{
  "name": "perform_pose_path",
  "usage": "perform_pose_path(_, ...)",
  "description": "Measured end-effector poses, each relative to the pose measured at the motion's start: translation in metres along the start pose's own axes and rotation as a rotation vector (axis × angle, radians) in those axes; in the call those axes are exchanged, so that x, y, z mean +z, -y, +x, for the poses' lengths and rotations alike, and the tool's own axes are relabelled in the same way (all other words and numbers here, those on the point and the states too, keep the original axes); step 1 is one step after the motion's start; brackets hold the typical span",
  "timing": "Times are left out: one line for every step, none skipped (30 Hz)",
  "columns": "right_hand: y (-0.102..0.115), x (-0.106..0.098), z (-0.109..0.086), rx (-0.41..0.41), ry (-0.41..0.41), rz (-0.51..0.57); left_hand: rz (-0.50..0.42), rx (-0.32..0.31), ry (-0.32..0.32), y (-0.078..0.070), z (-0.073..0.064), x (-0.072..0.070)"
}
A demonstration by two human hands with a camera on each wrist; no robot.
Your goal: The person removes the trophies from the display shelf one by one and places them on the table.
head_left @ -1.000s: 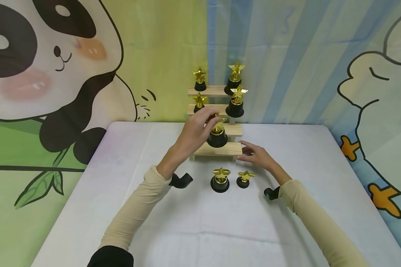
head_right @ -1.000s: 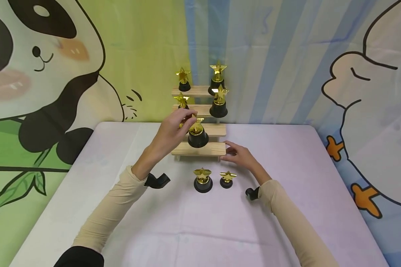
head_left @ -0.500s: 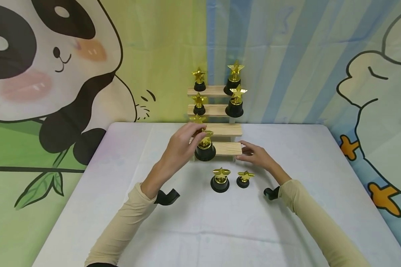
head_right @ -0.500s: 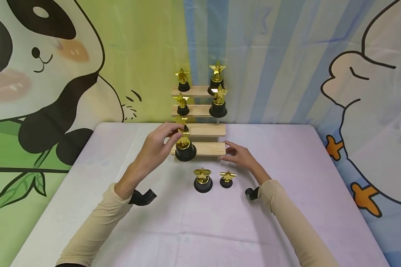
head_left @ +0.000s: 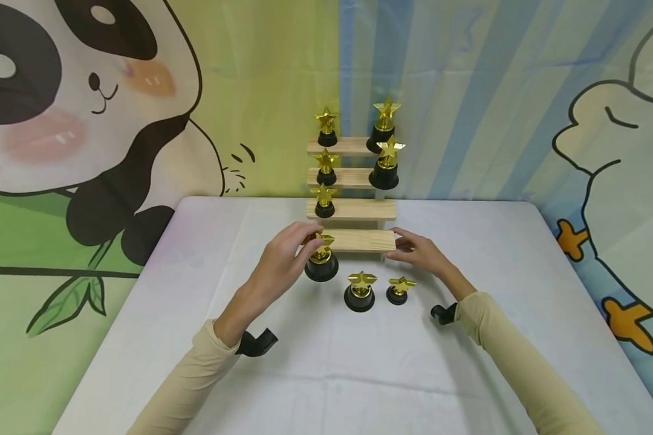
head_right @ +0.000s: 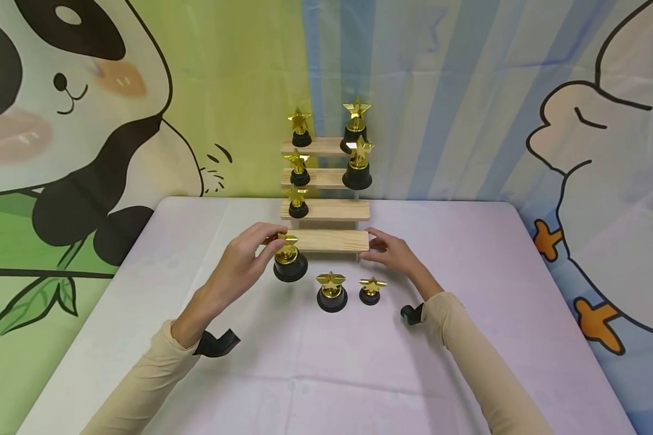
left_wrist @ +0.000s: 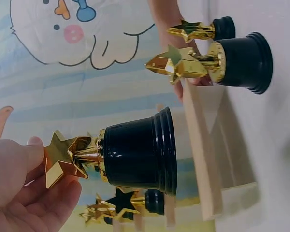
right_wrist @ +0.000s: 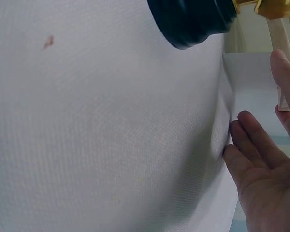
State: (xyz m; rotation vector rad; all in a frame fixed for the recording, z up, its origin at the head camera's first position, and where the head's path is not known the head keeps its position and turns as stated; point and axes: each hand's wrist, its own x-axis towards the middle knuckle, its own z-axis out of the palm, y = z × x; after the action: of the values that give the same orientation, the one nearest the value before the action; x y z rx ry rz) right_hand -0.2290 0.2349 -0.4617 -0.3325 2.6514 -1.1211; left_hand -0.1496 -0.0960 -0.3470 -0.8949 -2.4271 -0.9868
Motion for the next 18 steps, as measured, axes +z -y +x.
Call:
perform_pose_path(0.0,0.0,0.0,0.001,-0.001,0.005,0.004,-0.007,0.002,0.001,-0.003,0.0)
perform_pose_path(0.001,0.0,0.0,-0.001,-0.002,0.008,0.006,-0.015,0.005,0.002,-0.005,0.0)
perform_pose_path(0.001,0.0,-0.001,-0.002,-0.002,0.01,0.009,-0.021,0.006,0.003,-0.007,0.0)
perform_pose_path(0.001,0.0,-0.001,-0.004,-0.003,0.012,0.009,-0.027,0.007,0.004,-0.01,0.0)
perform_pose_path(0.001,0.0,-0.001,-0.007,-0.005,0.013,0.008,-0.03,0.01,0.005,-0.012,0.001)
perform_pose_path(0.001,0.0,-0.001,-0.01,-0.007,0.012,0.007,-0.036,0.016,0.005,-0.014,0.001)
perform_pose_path(0.001,0.0,-0.001,-0.012,-0.01,0.012,0.005,-0.04,0.02,0.006,-0.016,0.002)
perform_pose_path(0.001,0.0,-0.001,-0.013,-0.011,0.012,0.004,-0.045,0.026,0.007,-0.018,0.002)
perform_pose_path(0.001,0.0,-0.001,-0.013,-0.012,0.011,0.002,-0.05,0.031,0.007,-0.02,0.003)
perform_pose_path(0.001,0.0,-0.002,-0.013,-0.013,0.012,-0.001,-0.054,0.036,0.007,-0.022,0.003)
perform_pose_path(0.001,0.0,-0.002,-0.013,-0.013,0.012,-0.001,-0.056,0.041,0.008,-0.024,0.004)
perform_pose_path(0.0,0.0,-0.002,-0.013,-0.013,0.012,-0.001,-0.06,0.044,0.008,-0.025,0.005)
perform_pose_path(0.0,0.0,-0.002,-0.013,-0.012,0.011,-0.003,-0.059,0.045,0.009,-0.027,0.005)
perform_pose_path(0.0,0.0,-0.002,-0.013,-0.012,0.009,-0.003,-0.057,0.048,0.009,-0.029,0.006)
perform_pose_path(0.0,0.0,-0.002,-0.013,-0.012,0.009,-0.005,-0.052,0.05,0.009,-0.03,0.007)
perform_pose_path(0.0,0.0,-0.002,-0.012,-0.012,0.009,-0.005,-0.047,0.052,0.009,-0.032,0.008)
perform_pose_path(0.0,0.0,-0.001,-0.012,-0.011,0.008,-0.005,-0.041,0.052,0.009,-0.033,0.009)
perform_pose_path(0.0,0.0,-0.001,-0.01,-0.011,0.008,-0.007,-0.037,0.053,0.009,-0.035,0.01)
